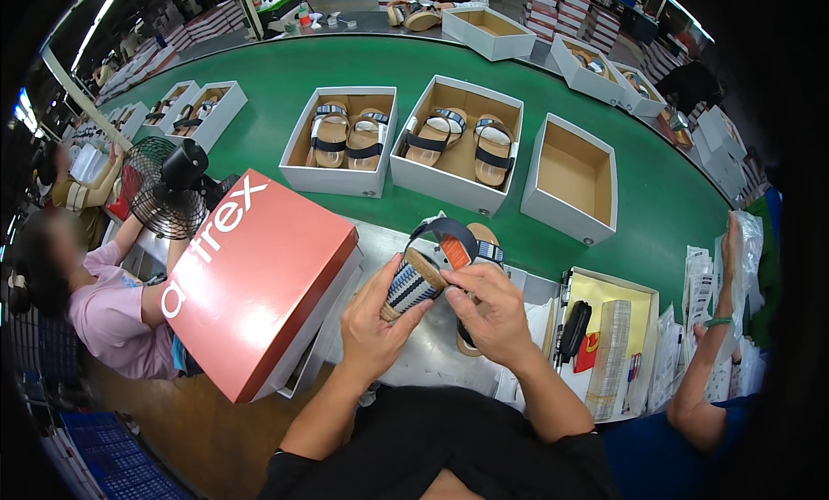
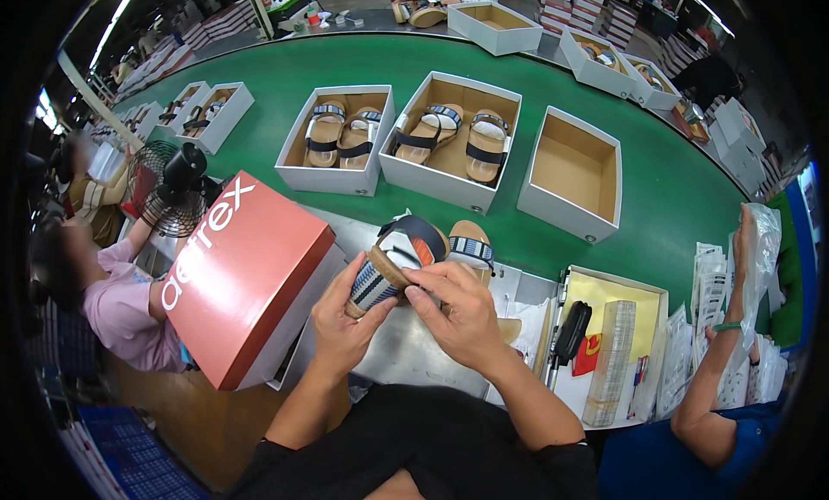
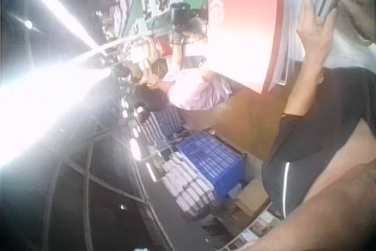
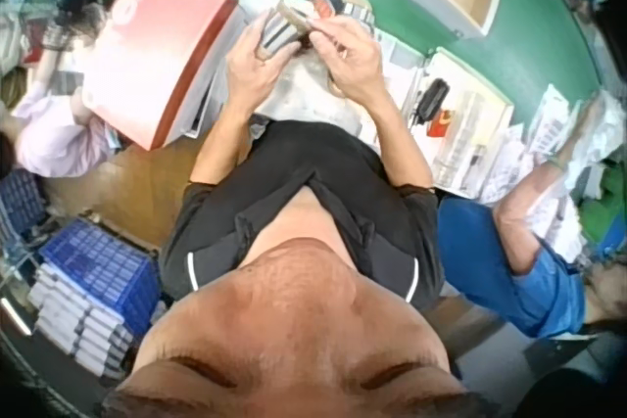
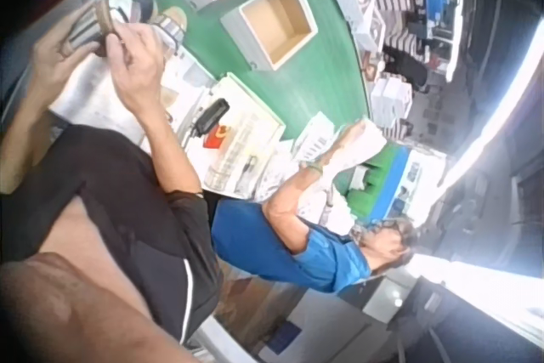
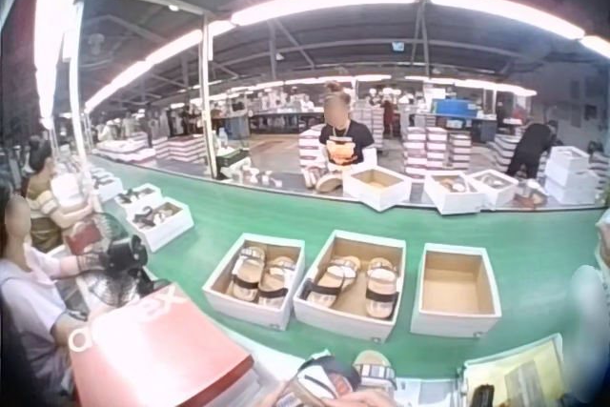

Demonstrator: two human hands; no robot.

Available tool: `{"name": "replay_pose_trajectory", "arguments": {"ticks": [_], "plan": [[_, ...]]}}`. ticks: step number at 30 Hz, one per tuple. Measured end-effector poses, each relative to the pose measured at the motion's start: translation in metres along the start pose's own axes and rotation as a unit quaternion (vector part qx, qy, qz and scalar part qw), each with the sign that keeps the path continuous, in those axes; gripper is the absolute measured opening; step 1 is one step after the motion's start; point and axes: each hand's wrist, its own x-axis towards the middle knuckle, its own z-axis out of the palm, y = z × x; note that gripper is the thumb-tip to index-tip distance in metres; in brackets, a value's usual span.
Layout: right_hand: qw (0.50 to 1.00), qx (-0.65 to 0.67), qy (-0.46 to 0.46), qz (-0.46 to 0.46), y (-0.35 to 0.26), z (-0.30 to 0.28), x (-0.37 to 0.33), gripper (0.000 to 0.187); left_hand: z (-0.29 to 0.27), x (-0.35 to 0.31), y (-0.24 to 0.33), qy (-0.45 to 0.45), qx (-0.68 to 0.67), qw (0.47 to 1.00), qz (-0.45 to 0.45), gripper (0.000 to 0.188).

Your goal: The person inspects a pair of woven-strap sandals by turning them over, checking the straps and soles, and placing them into a shoebox. The person repeats this process with additional pairs of sandals.

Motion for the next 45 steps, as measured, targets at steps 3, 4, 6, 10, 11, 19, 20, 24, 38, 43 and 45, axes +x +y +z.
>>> {"name": "replay_pose_trajectory", "arguments": {"ticks": [3,4,6,10,11,19,20,24,38,43,45], "plan": [[0.998,0.018,-0.021,0.048,-0.023,-0.005,0.008,0.022,-0.017,-0.001,0.01,-0.012,0.072,0.996,0.057,0.065],[0.999,0.013,-0.021,0.048,-0.025,-0.004,0.01,0.021,-0.019,-0.001,0.014,-0.012,0.079,0.994,0.07,0.065],[0.997,0.046,-0.012,0.062,-0.03,0.001,0.012,0.019,-0.021,-0.004,0.015,-0.016,0.076,0.994,0.075,0.066],[0.986,0.112,-0.068,0.101,-0.023,0.001,0.012,0.02,-0.027,-0.01,0.013,-0.021,0.061,0.996,0.066,0.065],[0.985,0.117,-0.071,0.108,-0.024,0.002,0.012,0.02,-0.028,-0.01,0.013,-0.021,0.06,0.996,0.07,0.065],[0.985,0.106,-0.087,0.103,-0.033,0.003,0.013,0.022,-0.038,-0.008,0.017,-0.018,0.037,0.997,0.072,0.063],[0.988,0.099,-0.076,0.091,-0.033,0.004,0.013,0.021,-0.039,-0.007,0.018,-0.016,0.037,0.996,0.075,0.063],[0.998,0.04,-0.036,-0.012,-0.037,0.007,0.014,0.019,-0.048,-0.003,0.022,-0.022,-0.04,0.999,0.007,0.059],[0.986,0.102,-0.079,0.108,-0.045,0.0,0.013,0.018,-0.056,0.006,0.026,-0.083,-0.099,0.991,-0.03,0.057],[0.99,0.092,-0.059,0.094,-0.039,0.007,0.012,0.019,-0.049,0.002,0.017,-0.057,0.038,0.995,0.071,0.06],[0.991,0.09,-0.051,0.089,-0.039,0.008,0.011,0.018,-0.047,0.0,0.014,-0.061,0.032,0.996,0.064,0.06]]}}
